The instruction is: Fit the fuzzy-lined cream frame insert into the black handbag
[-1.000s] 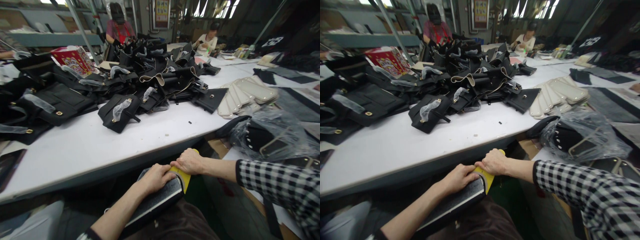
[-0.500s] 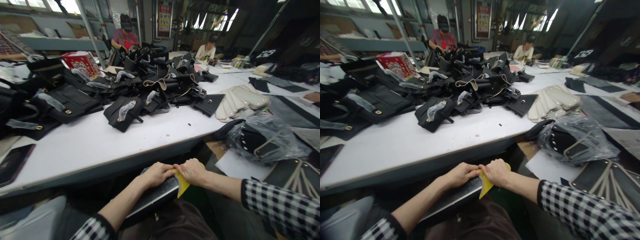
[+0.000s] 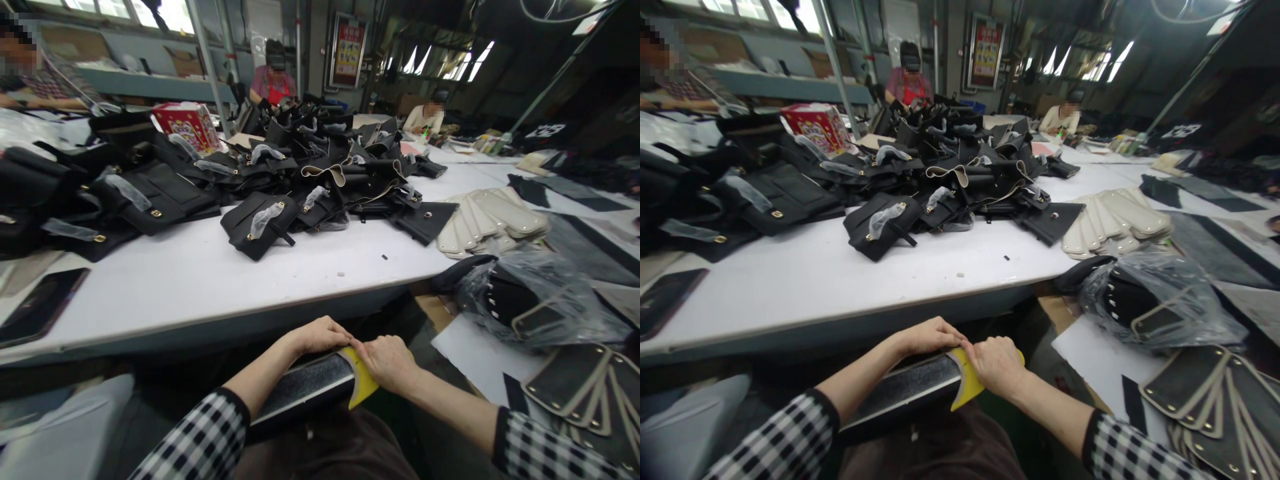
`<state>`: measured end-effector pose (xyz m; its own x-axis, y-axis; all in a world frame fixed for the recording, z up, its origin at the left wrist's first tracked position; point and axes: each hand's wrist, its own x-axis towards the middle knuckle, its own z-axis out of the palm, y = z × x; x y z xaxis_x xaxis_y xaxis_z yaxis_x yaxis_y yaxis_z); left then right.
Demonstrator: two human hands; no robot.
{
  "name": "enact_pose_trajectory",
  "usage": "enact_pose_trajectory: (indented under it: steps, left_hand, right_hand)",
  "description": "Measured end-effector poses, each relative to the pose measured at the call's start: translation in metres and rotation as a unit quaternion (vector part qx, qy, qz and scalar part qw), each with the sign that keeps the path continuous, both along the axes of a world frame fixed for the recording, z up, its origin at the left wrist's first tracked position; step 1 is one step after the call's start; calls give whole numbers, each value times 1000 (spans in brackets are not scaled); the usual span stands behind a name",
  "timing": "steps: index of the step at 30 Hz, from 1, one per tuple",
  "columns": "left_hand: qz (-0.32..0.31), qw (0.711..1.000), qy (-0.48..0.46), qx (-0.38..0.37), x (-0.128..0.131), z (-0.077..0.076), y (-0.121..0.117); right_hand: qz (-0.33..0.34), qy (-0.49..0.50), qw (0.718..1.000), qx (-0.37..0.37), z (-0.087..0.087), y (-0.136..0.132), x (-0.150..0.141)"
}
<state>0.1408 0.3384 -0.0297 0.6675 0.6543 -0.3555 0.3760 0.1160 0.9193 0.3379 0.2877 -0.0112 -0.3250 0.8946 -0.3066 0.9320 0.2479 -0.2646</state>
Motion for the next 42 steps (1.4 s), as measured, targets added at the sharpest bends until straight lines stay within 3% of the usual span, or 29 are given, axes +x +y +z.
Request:
enact_pose_trajectory:
  steps: [4,8,10,13,15,17,19,24,30,34,38,42]
  left_hand:
    - [12,1000,-5,-13,0,-3,3]
    - [17,999,-18,-45,-1,-3,4]
    - [22,998,-24,-63,-2,-1,4]
    - [28,996,-23,-79,-2,1,4]
    - [30,996,-20,-84,-2,1,5]
    - [32,996,-18,-85,-1,0,5]
    - [35,996,-15,-84,0,-2,5]
    - [32,997,-18,-73,0,-6,5]
    - [11,998,-17,-61,-1,-4,4]
    - [-6,999,-6,-45,0,-1,4]
    - [-15,1000,-5,-24,0,3,1]
    - [-23,1000,-13,-14,0,4,-2]
  right_hand:
    - [-63,137,979,-139,-17,0,10]
    - [-102,270,918,-272,-25,-9,31]
    - [-140,391,841,-346,-26,-14,45]
    - [-215,575,681,-398,-27,-15,58]
    - [-240,631,626,-391,-27,-12,55]
    - [-249,653,603,-384,-25,-8,44]
    - [-265,644,616,-367,-22,-5,28]
    - [-333,567,698,-285,-20,-4,-4]
    - [-287,527,763,-238,-28,-3,-8]
    - [-225,506,818,-156,-27,3,-8]
    - [-233,501,823,-131,-30,-5,-10]
    - [-312,554,766,-96,-48,-27,-14]
